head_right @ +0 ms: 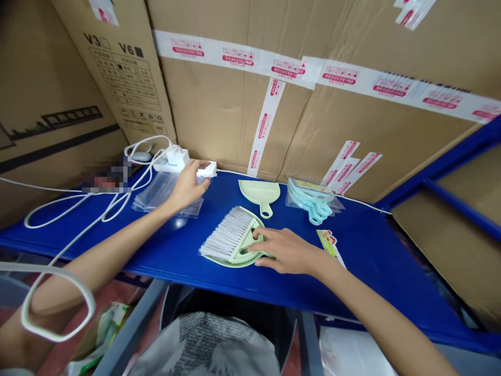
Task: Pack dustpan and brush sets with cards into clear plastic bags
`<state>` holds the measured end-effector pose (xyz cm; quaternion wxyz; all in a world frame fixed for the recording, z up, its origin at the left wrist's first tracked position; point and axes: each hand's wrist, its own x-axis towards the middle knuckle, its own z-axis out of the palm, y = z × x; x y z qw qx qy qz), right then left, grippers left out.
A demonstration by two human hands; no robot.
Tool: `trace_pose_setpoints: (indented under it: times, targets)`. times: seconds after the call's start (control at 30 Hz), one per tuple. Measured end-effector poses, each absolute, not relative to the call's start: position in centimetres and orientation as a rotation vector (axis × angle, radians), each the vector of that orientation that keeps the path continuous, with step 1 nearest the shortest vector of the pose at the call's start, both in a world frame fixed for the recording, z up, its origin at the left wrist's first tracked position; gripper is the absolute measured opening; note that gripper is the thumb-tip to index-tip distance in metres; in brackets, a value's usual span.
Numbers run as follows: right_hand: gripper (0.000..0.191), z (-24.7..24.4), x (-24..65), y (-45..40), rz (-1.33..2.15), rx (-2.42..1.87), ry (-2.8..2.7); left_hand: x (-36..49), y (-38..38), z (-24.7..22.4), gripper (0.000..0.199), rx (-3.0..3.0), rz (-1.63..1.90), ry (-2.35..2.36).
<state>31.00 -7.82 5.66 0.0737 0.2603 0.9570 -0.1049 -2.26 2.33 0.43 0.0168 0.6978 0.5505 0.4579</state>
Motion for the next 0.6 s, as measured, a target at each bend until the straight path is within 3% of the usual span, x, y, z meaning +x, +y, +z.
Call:
trace_pose_setpoints:
  times: [0.2, 0.43, 0.6]
  targets:
    - [0.016, 5.4, 30.1, -7.8, -0.349, 0.778, 2.832, -2.4, 2.6, 0.3, 0.038, 2.139, 1.475, 1.72]
    - [0.029, 7.5, 30.7, -8.4, -0.585, 0.878, 3.063, -2.9, 3.0, 0.1, 0.037, 2.131, 1.505, 1.723]
    - [0.034, 9.1, 30.4, -3.6, -0.255, 1.306, 3.143, -2.7, 2.9, 0.0, 0.038, 2.131, 1.46, 1.732]
